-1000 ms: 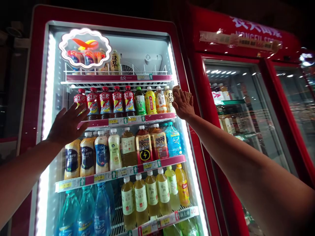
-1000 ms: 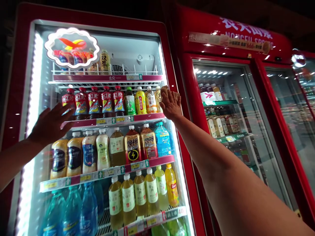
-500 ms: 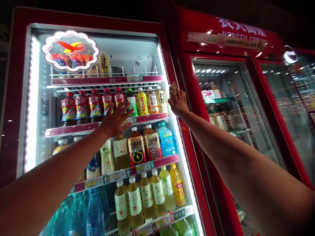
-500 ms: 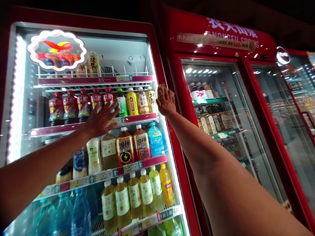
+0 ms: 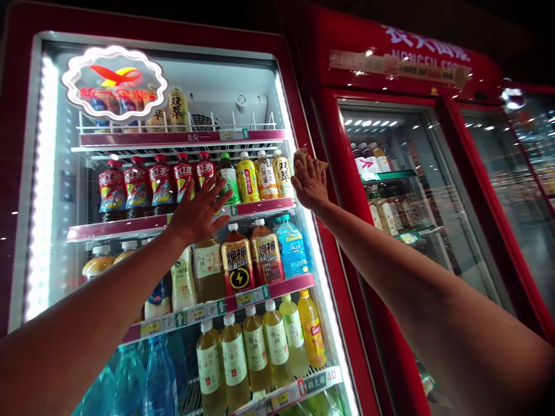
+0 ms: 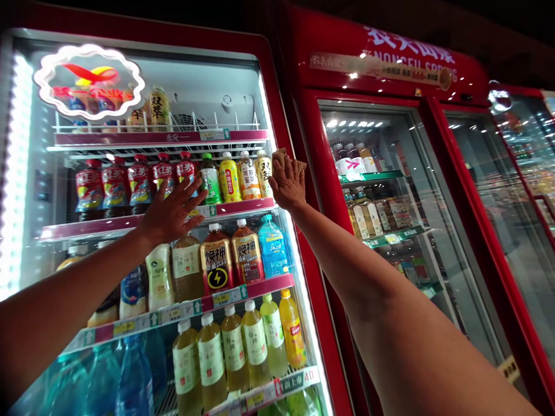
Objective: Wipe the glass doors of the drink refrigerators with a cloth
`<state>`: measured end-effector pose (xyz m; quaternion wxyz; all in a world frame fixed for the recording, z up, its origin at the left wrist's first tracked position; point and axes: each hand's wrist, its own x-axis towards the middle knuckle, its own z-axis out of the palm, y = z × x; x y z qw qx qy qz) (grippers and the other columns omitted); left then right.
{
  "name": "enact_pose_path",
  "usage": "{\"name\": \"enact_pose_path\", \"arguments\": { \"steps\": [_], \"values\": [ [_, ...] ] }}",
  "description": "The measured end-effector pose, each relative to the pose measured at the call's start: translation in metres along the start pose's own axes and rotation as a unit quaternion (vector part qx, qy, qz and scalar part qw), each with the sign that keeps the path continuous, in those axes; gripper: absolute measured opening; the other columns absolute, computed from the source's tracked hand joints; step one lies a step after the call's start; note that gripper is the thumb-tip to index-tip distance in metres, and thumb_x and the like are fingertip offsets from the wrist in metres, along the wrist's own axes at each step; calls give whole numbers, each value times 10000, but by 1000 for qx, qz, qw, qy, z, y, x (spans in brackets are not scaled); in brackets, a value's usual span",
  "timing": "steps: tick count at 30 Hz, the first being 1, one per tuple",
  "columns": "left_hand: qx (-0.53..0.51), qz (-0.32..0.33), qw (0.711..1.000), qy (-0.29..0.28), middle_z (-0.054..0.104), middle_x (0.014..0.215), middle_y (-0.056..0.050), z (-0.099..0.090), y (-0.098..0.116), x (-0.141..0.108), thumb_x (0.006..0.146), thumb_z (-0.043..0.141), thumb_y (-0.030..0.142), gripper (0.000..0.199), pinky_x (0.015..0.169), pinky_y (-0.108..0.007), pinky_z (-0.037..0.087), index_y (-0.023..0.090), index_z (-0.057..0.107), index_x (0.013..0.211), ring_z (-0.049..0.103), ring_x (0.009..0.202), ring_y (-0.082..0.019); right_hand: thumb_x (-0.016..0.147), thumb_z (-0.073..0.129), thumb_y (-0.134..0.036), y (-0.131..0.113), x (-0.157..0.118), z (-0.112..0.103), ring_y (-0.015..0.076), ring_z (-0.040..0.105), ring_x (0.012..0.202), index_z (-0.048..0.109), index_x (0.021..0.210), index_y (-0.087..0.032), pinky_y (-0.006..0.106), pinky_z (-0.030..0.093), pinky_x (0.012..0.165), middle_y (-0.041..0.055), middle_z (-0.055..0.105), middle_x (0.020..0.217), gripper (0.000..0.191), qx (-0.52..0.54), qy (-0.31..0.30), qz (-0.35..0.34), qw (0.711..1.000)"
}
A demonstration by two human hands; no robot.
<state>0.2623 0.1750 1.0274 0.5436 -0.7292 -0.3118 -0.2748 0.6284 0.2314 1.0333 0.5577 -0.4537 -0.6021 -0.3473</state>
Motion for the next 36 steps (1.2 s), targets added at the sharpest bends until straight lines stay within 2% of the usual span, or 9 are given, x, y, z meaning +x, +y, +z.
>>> {"name": "enact_pose_path", "arguments": {
  "steps": [5,9,14,21,26,28,30,33,36],
  "values": [
    [0,-7,1000,-6,217,1740,-53,1,-1,0,1017,433,509,629,1282,-598,-56,327,340,1612,125,1624,-286,1036,276,-608,13,-37,0,273,65,1637,231,1664,-359,565,115,1339,-77,101,1767,677,-38,-29,-110,993],
    [-33,0,999,19,231,1736,-61,2,0,-1,1011,434,521,625,1280,-616,-44,326,366,1601,149,1619,-304,1033,259,-625,26,-44,-3,280,89,1636,199,1670,-354,606,145,1322,-52,111,1768,695,-30,-30,-76,996],
    [-36,-13,999,19,249,1733,-47,1,3,-1,1008,455,512,618,1285,-588,-52,347,367,1597,164,1616,-290,1041,230,-599,12,-27,2,299,52,1638,219,1673,-311,615,131,1321,-36,82,1774,694,-34,-15,-18,999],
    [-27,-21,999,4,228,1739,-40,0,4,-1,1003,449,507,643,1290,-564,-68,324,349,1611,130,1624,-269,1026,291,-607,17,-60,-8,260,85,1638,323,1644,-315,531,136,1340,-34,154,1762,684,-40,-53,-130,989],
    [-42,-17,999,7,226,1738,-54,-1,5,-2,1003,430,523,642,1285,-575,-72,300,369,1601,127,1624,-283,1037,229,-591,0,-43,8,314,75,1636,246,1668,-292,643,109,1313,-8,112,1772,699,-9,12,30,999],
    [-40,-16,999,10,227,1738,-52,1,3,-2,1006,424,533,645,1284,-581,-71,304,357,1605,125,1624,-284,1043,193,-591,-12,-41,17,335,57,1635,196,1678,-310,695,98,1292,-12,87,1776,695,2,43,53,998],
    [-40,-10,999,15,229,1737,-43,2,1,-3,1012,422,544,644,1287,-579,-59,322,338,1610,129,1624,-277,1048,176,-589,-17,-48,20,326,50,1636,168,1679,-342,684,100,1295,-37,72,1777,677,-8,37,12,999],
    [-45,2,999,22,230,1736,-45,0,1,-4,1029,421,549,626,1296,-565,-42,313,346,1603,143,1622,-275,1052,210,-590,-8,-67,13,282,63,1639,218,1666,-358,593,128,1323,-63,100,1773,657,-44,-22,-81,995],
    [-40,1,999,10,214,1735,-82,-4,4,-5,1053,409,526,609,1295,-580,-38,241,367,1589,144,1620,-298,1051,235,-588,8,-74,5,272,100,1636,250,1663,-318,565,157,1325,-30,137,1771,669,-62,-41,-83,994]
  ]
}}
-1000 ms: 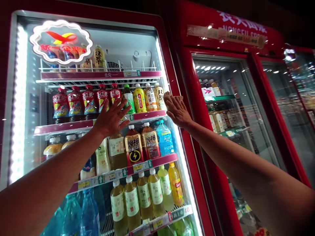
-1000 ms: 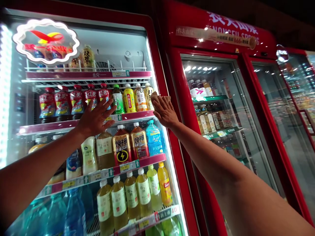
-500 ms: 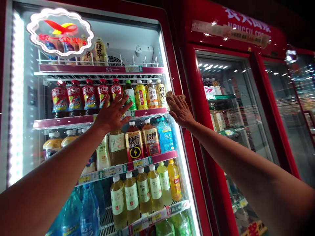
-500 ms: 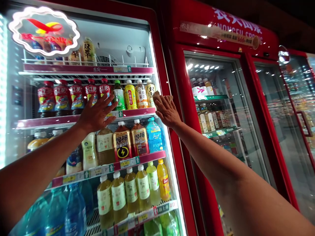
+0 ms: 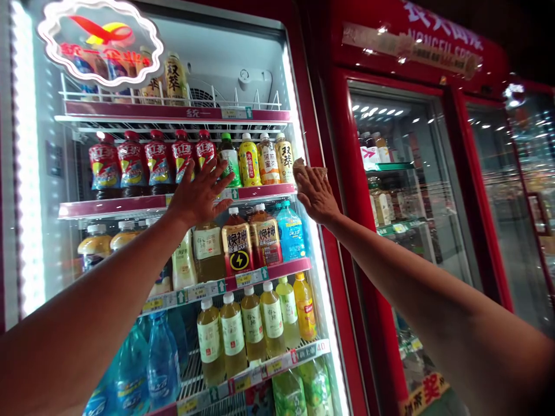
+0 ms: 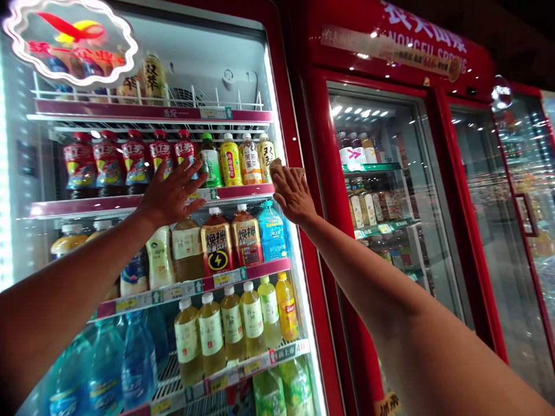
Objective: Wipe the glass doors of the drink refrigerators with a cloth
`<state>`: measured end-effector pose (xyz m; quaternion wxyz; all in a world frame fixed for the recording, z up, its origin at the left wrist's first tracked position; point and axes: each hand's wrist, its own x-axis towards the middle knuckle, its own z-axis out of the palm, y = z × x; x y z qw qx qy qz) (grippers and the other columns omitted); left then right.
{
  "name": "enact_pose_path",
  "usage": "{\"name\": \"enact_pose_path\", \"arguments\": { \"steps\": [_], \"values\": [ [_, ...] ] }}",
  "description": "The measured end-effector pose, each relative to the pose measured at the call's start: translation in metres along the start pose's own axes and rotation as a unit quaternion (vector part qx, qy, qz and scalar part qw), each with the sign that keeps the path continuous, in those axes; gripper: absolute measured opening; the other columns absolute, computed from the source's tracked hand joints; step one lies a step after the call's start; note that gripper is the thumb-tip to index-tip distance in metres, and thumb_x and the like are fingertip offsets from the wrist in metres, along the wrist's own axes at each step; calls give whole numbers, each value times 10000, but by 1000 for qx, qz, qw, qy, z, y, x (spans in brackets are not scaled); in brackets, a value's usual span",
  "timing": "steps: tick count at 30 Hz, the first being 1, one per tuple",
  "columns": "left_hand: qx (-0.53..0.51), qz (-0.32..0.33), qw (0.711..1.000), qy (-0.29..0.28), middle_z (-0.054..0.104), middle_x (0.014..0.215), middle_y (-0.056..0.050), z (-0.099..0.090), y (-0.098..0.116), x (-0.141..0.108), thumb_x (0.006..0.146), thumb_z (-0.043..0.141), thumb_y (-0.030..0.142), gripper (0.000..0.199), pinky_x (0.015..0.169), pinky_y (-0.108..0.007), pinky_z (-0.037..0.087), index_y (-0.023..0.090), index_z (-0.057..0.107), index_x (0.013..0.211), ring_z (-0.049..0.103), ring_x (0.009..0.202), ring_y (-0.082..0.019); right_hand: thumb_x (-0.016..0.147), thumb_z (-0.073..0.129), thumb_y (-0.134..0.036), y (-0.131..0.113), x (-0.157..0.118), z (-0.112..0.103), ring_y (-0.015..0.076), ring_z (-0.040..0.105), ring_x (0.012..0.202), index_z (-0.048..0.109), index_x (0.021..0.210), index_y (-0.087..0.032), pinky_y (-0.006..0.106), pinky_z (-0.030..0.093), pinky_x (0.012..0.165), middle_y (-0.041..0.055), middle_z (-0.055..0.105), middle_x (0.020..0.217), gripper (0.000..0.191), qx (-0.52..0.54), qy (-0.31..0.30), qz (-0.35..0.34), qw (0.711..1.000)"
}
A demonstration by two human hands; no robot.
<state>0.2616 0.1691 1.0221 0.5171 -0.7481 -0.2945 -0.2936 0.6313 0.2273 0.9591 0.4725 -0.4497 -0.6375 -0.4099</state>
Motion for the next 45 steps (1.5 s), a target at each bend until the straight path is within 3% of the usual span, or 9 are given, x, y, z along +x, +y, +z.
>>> {"name": "enact_pose_path", "arguments": {
  "steps": [5,12,15,19,23,26,33,40,45],
  "values": [
    [8,0,1000,-7,199,1736,-98,-2,2,0,1052,432,513,616,1288,-602,-44,212,373,1586,143,1617,-318,1064,138,-550,-12,10,11,334,80,1632,63,1689,-326,700,182,1276,-17,58,1779,668,1,54,116,992],
    [11,10,1000,23,231,1738,-46,8,-6,-1,1020,429,567,671,1299,-588,-27,348,275,1636,166,1617,-291,1057,202,-593,-31,-7,8,268,106,1634,223,1658,-385,583,169,1320,-74,147,1766,637,18,12,-13,1000],
    [15,15,999,24,239,1736,-49,9,-7,-2,1013,428,585,691,1297,-598,-18,348,262,1641,176,1614,-295,1058,188,-574,-30,0,8,295,127,1629,227,1665,-326,636,132,1312,-25,158,1767,656,11,33,58,998],
    [18,16,1000,17,239,1735,-56,6,-6,-2,982,507,575,737,1300,-609,-1,328,283,1639,188,1609,-320,1061,158,-554,-61,16,18,340,85,1631,137,1685,-291,708,92,1288,2,89,1778,677,-9,83,123,989],
    [19,19,1000,9,239,1733,-71,4,-6,-2,964,545,557,766,1299,-624,15,294,299,1640,165,1612,-338,1062,168,-552,-92,12,22,303,55,1638,160,1682,-301,614,116,1327,-32,69,1778,669,2,77,23,997],
    [17,20,1000,11,239,1732,-80,5,-5,-3,968,534,563,757,1298,-629,20,280,315,1635,168,1612,-336,1063,181,-542,-90,10,19,274,66,1638,188,1678,-303,560,145,1340,-49,89,1775,659,10,60,-21,998],
    [6,24,1000,15,236,1731,-94,9,-7,-3,975,522,557,748,1296,-630,-11,267,317,1634,160,1615,-329,1066,181,-524,-107,31,28,327,53,1635,110,1689,-301,647,162,1309,-26,55,1779,666,21,92,92,991],
    [-15,29,999,13,171,1747,-98,13,-9,-9,1004,445,566,751,1294,-609,-73,264,229,1657,97,1625,-330,1064,216,-531,-115,15,21,274,78,1637,132,1683,-331,561,151,1333,-52,81,1776,656,18,47,-14,999],
    [-4,27,999,-32,111,1753,-120,6,-4,-26,1012,447,549,784,1307,-568,-49,223,168,1668,53,1630,-311,1066,192,-521,-134,27,29,316,86,1634,45,1684,-358,671,175,1295,-36,87,1775,656,31,73,95,992]
  ]
}}
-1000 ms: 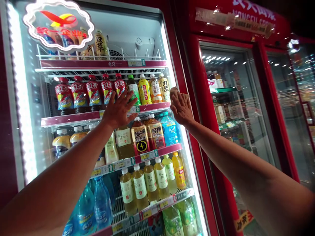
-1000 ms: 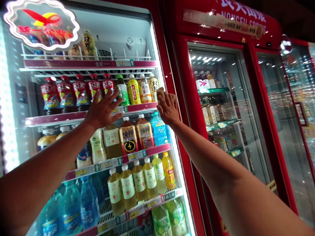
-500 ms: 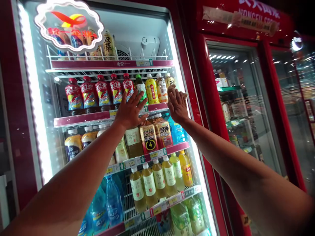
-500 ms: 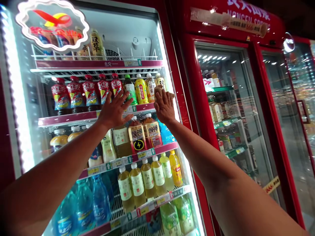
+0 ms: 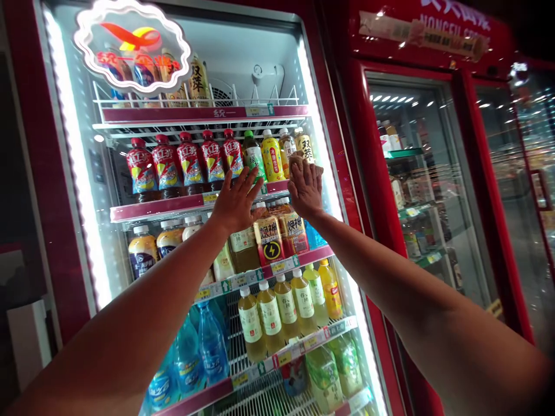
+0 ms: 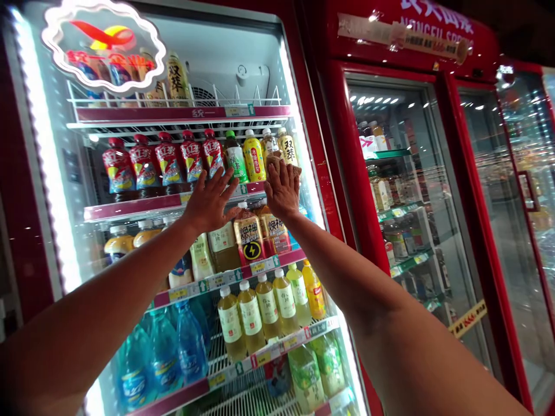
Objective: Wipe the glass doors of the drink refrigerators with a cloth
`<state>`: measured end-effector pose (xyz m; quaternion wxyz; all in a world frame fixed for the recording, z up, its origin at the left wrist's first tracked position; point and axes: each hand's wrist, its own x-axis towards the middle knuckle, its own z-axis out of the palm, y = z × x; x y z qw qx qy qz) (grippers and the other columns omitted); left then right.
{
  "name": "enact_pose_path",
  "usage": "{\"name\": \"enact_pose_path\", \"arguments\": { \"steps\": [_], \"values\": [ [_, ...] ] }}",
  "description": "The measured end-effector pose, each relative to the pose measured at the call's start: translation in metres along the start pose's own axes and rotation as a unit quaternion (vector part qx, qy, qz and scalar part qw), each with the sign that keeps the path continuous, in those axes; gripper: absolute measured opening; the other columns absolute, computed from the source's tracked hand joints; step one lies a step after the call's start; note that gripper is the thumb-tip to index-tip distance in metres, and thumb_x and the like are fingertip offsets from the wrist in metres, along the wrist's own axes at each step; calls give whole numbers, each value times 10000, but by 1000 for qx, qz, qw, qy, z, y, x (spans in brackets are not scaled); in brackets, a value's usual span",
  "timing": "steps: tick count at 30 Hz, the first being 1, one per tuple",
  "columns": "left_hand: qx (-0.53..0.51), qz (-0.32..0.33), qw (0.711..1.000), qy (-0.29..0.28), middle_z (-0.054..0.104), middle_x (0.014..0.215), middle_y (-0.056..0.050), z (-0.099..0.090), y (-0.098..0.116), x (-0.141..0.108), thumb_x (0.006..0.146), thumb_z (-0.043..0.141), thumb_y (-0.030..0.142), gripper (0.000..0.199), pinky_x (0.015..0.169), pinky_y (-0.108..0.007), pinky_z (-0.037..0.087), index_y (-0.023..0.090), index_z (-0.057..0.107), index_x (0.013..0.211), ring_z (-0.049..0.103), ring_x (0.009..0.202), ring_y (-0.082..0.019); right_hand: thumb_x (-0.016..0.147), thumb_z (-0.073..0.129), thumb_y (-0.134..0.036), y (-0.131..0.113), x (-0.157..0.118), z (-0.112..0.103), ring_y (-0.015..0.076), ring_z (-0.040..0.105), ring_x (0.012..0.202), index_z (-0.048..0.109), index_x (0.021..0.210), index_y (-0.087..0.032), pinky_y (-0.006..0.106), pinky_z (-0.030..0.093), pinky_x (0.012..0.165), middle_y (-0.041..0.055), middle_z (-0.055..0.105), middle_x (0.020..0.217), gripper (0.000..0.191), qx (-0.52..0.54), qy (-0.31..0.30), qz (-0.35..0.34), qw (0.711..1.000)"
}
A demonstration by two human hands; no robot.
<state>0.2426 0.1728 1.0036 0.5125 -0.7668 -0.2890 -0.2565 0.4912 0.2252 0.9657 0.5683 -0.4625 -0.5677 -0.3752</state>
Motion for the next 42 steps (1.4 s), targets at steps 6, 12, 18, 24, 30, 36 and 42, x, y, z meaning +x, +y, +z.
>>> {"name": "enact_pose_path", "arguments": {
  "steps": [6,12,18,24,30,36,42],
  "values": [
    [-8,-2,1000,-17,112,1750,-116,-5,3,-14,994,499,562,850,1309,-569,-23,230,119,1678,69,1630,-295,1065,208,-532,-30,-12,-6,286,77,1637,64,1680,-388,610,191,1313,-68,90,1773,647,-19,-43,-51,998],
    [-1,-14,999,-51,152,1748,-31,-17,-13,-39,1035,429,532,714,1265,-669,-113,348,155,1668,122,1625,-279,1063,204,-527,-30,-5,-18,280,57,1639,199,1674,-307,592,144,1324,-27,101,1776,649,-26,-86,0,996],
    [-10,-22,998,-62,174,1741,-16,-25,-34,-70,1009,482,546,725,1260,-683,-116,365,213,1658,117,1623,-303,1061,199,-540,-76,-11,-2,305,58,1637,140,1681,-324,634,170,1305,-28,64,1780,660,-46,-64,-6,997],
    [-8,-35,998,-58,199,1734,-6,-30,-43,-89,1025,432,533,695,1263,-687,-105,367,204,1660,134,1619,-304,1056,214,-566,-69,-17,-12,280,120,1633,278,1646,-351,611,179,1310,-34,169,1765,631,-6,-80,-72,994],
    [-3,-39,998,-45,208,1733,-2,-27,-47,-98,1025,425,546,705,1275,-668,-96,367,186,1664,148,1616,-306,1053,190,-574,-98,-6,11,314,46,1638,183,1672,-350,680,121,1298,-28,85,1777,658,44,-3,8,999],
    [-3,-30,999,-38,211,1734,-7,-28,-51,-103,1036,412,537,705,1293,-626,-64,365,154,1669,154,1617,-279,1056,183,-582,-104,-15,-5,266,58,1640,292,1647,-308,549,120,1339,-23,128,1773,661,3,-68,-97,993],
    [3,-20,999,-33,233,1728,-12,-32,-61,-117,1035,416,505,706,1311,-576,-24,349,153,1672,188,1611,-266,1055,181,-578,-113,-5,0,311,41,1638,188,1675,-281,623,103,1320,3,86,1778,687,-12,-65,-35,997]
  ]
}}
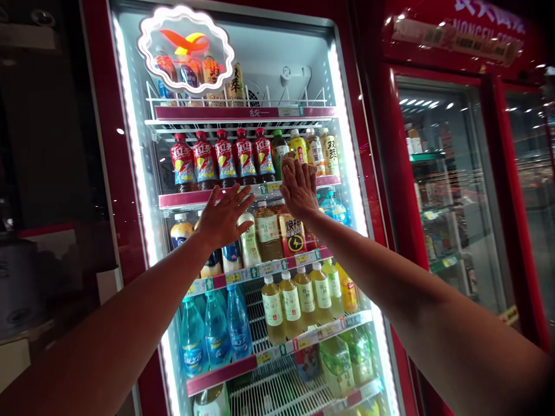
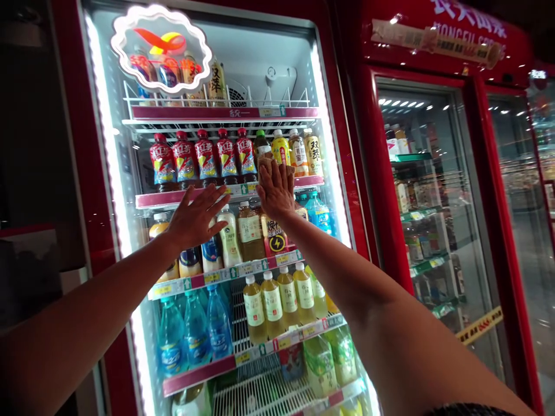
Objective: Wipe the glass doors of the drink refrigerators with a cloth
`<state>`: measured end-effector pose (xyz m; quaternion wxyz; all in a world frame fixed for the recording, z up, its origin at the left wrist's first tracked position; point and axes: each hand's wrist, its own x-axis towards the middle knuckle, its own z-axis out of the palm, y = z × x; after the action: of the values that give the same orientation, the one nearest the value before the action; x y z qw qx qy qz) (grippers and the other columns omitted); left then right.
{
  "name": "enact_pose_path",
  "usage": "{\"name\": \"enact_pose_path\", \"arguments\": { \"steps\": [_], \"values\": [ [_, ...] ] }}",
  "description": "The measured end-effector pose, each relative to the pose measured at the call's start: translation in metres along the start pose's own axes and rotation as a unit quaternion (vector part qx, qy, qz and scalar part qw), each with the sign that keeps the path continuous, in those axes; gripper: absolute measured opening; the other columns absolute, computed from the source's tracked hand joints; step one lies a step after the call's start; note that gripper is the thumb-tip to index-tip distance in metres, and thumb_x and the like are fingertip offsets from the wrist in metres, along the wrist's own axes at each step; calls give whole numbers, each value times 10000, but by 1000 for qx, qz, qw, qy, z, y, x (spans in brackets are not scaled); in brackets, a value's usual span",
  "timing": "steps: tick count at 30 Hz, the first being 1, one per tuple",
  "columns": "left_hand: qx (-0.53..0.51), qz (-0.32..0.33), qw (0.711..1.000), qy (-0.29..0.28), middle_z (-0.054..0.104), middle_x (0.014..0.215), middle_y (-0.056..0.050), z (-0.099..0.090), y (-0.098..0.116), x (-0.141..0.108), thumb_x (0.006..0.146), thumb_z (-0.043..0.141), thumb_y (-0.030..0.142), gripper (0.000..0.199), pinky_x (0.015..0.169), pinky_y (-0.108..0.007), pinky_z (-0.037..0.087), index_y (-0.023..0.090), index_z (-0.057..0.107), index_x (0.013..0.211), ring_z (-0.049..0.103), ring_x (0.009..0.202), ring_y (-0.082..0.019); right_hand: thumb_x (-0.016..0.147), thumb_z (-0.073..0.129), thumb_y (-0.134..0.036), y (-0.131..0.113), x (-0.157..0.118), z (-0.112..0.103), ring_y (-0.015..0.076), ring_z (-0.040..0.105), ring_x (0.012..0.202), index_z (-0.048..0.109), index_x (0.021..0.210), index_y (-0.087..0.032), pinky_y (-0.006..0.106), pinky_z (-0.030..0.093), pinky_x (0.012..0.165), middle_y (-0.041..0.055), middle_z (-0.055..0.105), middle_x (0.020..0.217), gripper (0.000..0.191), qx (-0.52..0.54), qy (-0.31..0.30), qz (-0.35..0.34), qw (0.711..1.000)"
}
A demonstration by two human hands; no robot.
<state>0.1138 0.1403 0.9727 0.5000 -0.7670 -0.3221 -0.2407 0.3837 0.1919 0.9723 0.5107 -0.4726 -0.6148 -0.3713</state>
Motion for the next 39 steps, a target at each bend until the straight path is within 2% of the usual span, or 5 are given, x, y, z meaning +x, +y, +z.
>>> {"name": "enact_pose_path", "arguments": {
  "steps": [9,16,23,30,39],
  "values": [
    [-5,-13,1000,-6,248,1724,-23,-3,-6,-12,1036,411,509,693,1302,-597,-58,341,182,1668,186,1612,-268,1057,209,-568,-35,-12,4,273,45,1641,111,1683,-354,555,136,1339,-43,126,1771,669,-3,-8,-117,993],
    [2,-11,1000,-11,272,1717,-24,-7,-19,-24,1031,428,489,671,1300,-591,-102,325,245,1655,170,1616,-264,1059,207,-540,-65,2,21,345,77,1632,22,1686,-357,687,142,1291,-9,107,1774,679,41,57,-35,997],
    [6,-8,1000,-16,250,1724,-23,-9,-29,-35,1038,402,498,671,1306,-593,-79,297,246,1659,154,1619,-266,1064,222,-546,-76,-8,6,250,78,1638,228,1662,-361,543,122,1336,-42,153,1766,626,-7,-20,-147,989],
    [26,-15,999,-32,228,1729,-28,-20,-38,-49,1042,415,490,656,1311,-582,-52,270,289,1647,178,1615,-266,1061,251,-528,-111,7,26,353,93,1625,187,1676,-297,701,152,1269,32,150,1769,660,36,41,-56,997],
    [17,-8,999,-26,230,1728,-12,-19,-55,-64,1040,413,487,636,1320,-577,-14,280,326,1635,143,1620,-270,1067,275,-515,-119,7,22,305,109,1627,257,1661,-296,605,123,1310,14,176,1765,633,18,11,-152,988]
  ]
}}
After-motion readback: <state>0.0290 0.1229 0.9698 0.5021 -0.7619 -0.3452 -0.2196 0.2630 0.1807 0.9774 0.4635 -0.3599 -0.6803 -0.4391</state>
